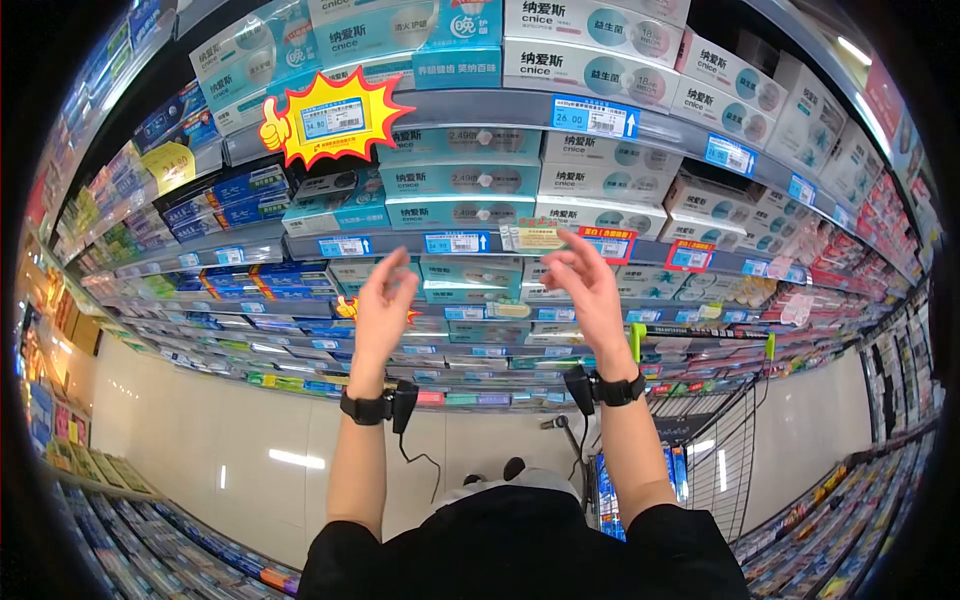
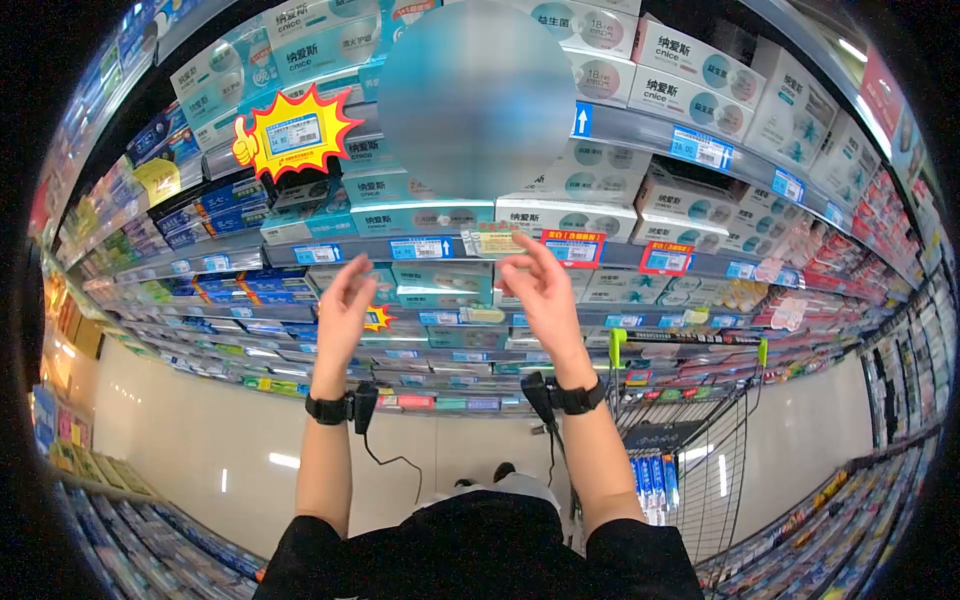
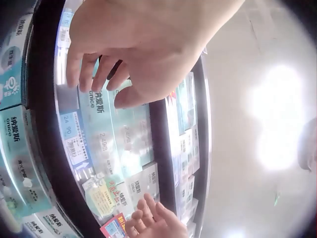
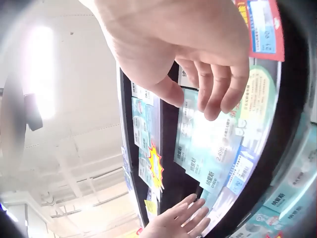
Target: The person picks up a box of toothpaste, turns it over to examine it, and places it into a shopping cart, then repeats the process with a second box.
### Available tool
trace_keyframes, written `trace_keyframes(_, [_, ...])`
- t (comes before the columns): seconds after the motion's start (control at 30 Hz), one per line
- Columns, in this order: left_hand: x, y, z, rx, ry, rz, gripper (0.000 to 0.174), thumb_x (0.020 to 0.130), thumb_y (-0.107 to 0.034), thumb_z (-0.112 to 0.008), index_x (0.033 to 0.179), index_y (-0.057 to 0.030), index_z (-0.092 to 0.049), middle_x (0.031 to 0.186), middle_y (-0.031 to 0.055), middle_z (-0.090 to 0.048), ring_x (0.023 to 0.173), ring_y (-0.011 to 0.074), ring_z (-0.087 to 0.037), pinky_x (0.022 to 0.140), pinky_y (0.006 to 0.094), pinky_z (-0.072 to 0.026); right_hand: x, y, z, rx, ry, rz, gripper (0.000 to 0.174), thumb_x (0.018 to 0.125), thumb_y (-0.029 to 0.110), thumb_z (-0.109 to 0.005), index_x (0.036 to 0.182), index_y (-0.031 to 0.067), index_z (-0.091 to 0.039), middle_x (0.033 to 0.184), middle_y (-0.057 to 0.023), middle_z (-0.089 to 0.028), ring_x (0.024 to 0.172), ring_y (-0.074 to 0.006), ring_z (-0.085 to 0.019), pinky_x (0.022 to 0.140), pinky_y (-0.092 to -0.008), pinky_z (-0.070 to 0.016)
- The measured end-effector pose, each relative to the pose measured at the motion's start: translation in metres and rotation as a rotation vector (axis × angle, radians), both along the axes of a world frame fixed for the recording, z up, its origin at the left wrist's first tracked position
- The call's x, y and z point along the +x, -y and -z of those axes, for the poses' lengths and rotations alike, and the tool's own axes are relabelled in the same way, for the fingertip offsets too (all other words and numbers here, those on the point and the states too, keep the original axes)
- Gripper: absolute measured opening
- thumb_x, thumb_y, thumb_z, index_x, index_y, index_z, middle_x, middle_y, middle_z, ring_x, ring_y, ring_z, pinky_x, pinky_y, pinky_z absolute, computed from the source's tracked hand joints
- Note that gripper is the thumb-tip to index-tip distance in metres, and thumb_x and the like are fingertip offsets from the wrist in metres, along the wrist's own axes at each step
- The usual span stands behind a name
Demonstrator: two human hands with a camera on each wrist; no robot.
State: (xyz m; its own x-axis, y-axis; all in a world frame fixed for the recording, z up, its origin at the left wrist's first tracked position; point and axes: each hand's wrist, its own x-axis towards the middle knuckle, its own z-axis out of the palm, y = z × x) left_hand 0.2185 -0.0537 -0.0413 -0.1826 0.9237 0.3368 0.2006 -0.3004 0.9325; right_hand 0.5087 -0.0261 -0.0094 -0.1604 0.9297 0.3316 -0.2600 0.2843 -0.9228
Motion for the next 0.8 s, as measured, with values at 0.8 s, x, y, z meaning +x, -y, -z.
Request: trace_keyframes(0.8, [-0.072,-0.145,-0.083,0.14,0.129,0.125,0.037,0.091,-0.02,-0.067,0.122,-0.0004,-0.059,0.109,0.0049,-0.065,0.098,0.0133,-0.057,0.088,0.0276,-0.0415,-0.051,-0.054,-0.053,0.062,0.065,0.016,0.073,0.093,0.009,-0.062,0.151,-0.001,-0.019,0.089,-0.0084,-0.067,0.074,-0.012,-0.061,0.07,-0.0267,-0.0512])
